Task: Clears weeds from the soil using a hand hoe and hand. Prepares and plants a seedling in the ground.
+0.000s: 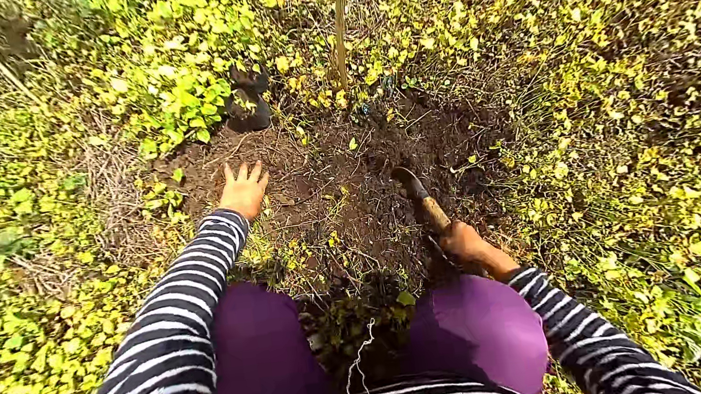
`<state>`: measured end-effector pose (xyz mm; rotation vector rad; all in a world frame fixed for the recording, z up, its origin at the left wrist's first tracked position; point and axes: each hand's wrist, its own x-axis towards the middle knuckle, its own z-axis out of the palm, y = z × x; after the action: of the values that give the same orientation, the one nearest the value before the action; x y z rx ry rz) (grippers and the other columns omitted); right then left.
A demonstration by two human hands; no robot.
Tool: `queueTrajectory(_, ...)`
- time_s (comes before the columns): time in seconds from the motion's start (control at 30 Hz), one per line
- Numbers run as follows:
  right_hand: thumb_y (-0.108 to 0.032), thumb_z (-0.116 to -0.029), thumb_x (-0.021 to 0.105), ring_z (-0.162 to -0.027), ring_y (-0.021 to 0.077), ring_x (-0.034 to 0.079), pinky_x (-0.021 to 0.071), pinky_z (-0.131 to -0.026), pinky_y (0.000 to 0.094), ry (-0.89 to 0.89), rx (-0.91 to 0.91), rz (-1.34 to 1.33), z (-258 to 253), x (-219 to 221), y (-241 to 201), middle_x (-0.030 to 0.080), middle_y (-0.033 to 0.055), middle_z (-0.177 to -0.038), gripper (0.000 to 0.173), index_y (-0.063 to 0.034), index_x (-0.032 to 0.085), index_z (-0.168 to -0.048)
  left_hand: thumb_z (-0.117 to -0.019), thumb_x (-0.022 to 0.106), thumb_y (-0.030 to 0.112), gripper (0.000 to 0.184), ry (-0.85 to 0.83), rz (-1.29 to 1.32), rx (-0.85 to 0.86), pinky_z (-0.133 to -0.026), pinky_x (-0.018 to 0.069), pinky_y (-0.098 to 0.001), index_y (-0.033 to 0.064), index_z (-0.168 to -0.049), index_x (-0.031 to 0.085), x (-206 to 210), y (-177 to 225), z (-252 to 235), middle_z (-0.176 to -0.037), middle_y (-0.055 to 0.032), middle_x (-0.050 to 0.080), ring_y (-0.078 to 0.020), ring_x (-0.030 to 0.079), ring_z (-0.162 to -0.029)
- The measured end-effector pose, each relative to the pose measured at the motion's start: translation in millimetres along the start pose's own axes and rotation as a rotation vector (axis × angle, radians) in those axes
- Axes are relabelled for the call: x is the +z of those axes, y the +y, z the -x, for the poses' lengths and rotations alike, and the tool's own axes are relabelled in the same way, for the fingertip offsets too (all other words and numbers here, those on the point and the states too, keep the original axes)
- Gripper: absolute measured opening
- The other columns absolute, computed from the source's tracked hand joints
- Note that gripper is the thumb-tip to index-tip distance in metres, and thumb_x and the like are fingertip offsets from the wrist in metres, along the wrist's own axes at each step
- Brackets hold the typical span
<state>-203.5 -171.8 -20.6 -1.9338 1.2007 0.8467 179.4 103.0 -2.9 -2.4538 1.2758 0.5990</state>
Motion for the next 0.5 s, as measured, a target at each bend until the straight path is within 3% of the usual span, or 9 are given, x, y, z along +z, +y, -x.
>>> queueTrajectory(0.07,-0.023,-0.0968,0.064,-0.122,0.044,0.062,0.0494,-0.1,0.0621,0.003,-0.015,0.124,-9,8,-20,0.06,0.0296,-0.131,0.06,0.0046,0.041,-0.145,-0.0874,0.072,-0.002,0.064,0.0,-0.021,0.037,-0.118,0.0132,-0.0777,0.0044,-0.148,0.054,-9,10,-7,-0.164,-0.0202,0.035,-0.0474,0.027,-0.153)
queueTrajectory(0.17,-0.027,-0.0991,0.061,-0.117,0.0493,0.063,0.0494,-0.095,0.0676,0.066,-0.045,0.296,19,-22,2,0.064,0.032,-0.124,0.061,0.0018,0.04,-0.148,-0.0894,0.071,0.0,0.051,0.049,-0.007,0.068,-0.12,0.0147,-0.0744,0.0017,-0.14,0.061,-10,11,-2,-0.159,-0.021,0.044,-0.0428,0.032,-0.152)
queueTrajectory(0.27,-0.025,-0.0956,0.068,-0.108,0.0505,0.065,0.0503,-0.09,0.0683,0.101,-0.037,0.222,63,-55,38,0.065,0.0322,-0.116,0.057,0.0013,0.045,-0.141,-0.0908,0.069,0.0,0.037,0.165,0.091,0.045,-0.119,0.0194,-0.0737,-0.0028,-0.128,0.067,-1,-11,12,-0.148,-0.0256,0.053,-0.0449,0.04,-0.146)
queueTrajectory(0.37,-0.018,-0.0931,0.072,-0.1,0.0441,0.064,0.0502,-0.087,0.0638,-0.005,-0.034,0.051,57,-37,64,0.063,0.0295,-0.109,0.047,0.0063,0.054,-0.128,-0.0924,0.065,-0.002,0.02,0.189,0.151,-0.02,-0.119,0.0194,-0.0738,-0.01,-0.11,0.071,0,-22,22,-0.141,-0.0292,0.058,-0.0475,0.044,-0.142)
queueTrajectory(0.4,-0.018,-0.0928,0.072,-0.103,0.0448,0.065,0.0503,-0.088,0.0645,-0.019,-0.033,0.056,44,-24,62,0.064,0.0303,-0.112,0.047,0.0072,0.055,-0.128,-0.0932,0.065,-0.001,0.018,0.168,0.132,-0.037,-0.12,0.0186,-0.0724,-0.01,-0.107,0.072,-4,-19,21,-0.139,-0.0281,0.059,-0.0461,0.044,-0.142)
queueTrajectory(0.5,-0.021,-0.0971,0.062,-0.117,0.0501,0.063,0.05,-0.094,0.0681,0.027,-0.021,0.331,23,-10,25,0.062,0.0326,-0.127,0.059,0.0042,0.041,-0.147,-0.0979,0.064,0.007,0.02,0.156,0.026,0.002,-0.12,0.0199,-0.0707,-0.0071,-0.109,0.072,-18,-2,5,-0.133,-0.0247,0.064,-0.043,0.047,-0.141)
